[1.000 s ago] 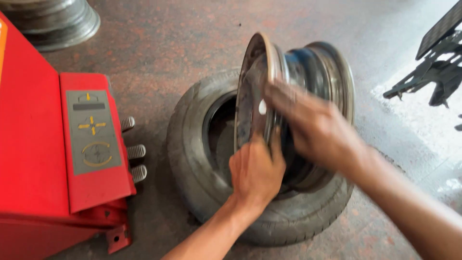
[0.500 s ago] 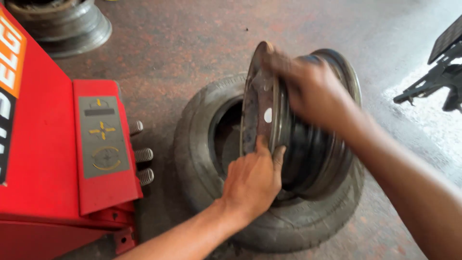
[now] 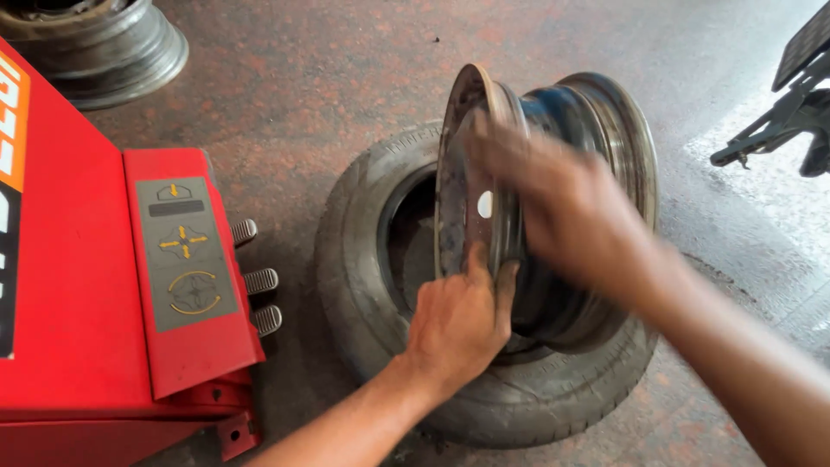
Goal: The person scrubs a metal wheel rim with a small abrasive pad, rotating the rim to clean the inner barrel and outer edges. The rim is held over a tire on the floor in a workshop setting.
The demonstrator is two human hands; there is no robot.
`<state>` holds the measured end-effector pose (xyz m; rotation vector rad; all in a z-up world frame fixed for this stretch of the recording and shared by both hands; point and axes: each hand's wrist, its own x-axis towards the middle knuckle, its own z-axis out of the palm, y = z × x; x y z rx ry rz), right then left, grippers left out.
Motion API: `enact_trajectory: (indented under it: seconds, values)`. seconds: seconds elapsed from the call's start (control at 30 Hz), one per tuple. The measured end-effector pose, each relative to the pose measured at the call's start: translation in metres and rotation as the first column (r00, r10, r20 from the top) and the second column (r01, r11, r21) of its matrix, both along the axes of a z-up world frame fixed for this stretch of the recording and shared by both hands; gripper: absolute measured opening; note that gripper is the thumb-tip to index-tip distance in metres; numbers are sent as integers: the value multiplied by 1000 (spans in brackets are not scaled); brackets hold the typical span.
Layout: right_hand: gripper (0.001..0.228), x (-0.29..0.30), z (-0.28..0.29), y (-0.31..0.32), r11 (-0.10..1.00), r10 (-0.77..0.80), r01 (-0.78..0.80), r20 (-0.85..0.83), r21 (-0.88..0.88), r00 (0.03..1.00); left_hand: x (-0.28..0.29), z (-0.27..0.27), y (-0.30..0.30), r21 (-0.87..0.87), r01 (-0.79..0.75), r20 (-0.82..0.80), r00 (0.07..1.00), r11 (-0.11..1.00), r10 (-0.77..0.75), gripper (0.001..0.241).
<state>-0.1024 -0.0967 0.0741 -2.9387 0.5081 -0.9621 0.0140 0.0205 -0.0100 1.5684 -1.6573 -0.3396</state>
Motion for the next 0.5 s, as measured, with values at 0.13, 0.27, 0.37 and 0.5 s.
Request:
enact_trajectory:
  seconds: [0.13, 0.27, 0.37, 0.5]
  values:
    - [62, -8, -5, 16, 1000, -6, 6, -1, 18, 1000, -7, -9, -2, -65, -23, -83, 996, 998, 17, 44]
    - [49, 23, 19, -31, 969, -129, 126, 0, 214, 992, -6, -11, -4, 9, -53, -27, 998, 999, 53, 47]
    - [75, -12, -12, 38, 1000, 15, -15, -16, -10, 1000, -4, -9, 0, -28, 1, -36, 999, 1000, -2, 42]
    - [59, -18, -25, 34, 997, 16, -17, -19, -71, 1000, -9, -21, -2, -77, -52, -136, 990, 996, 41, 42]
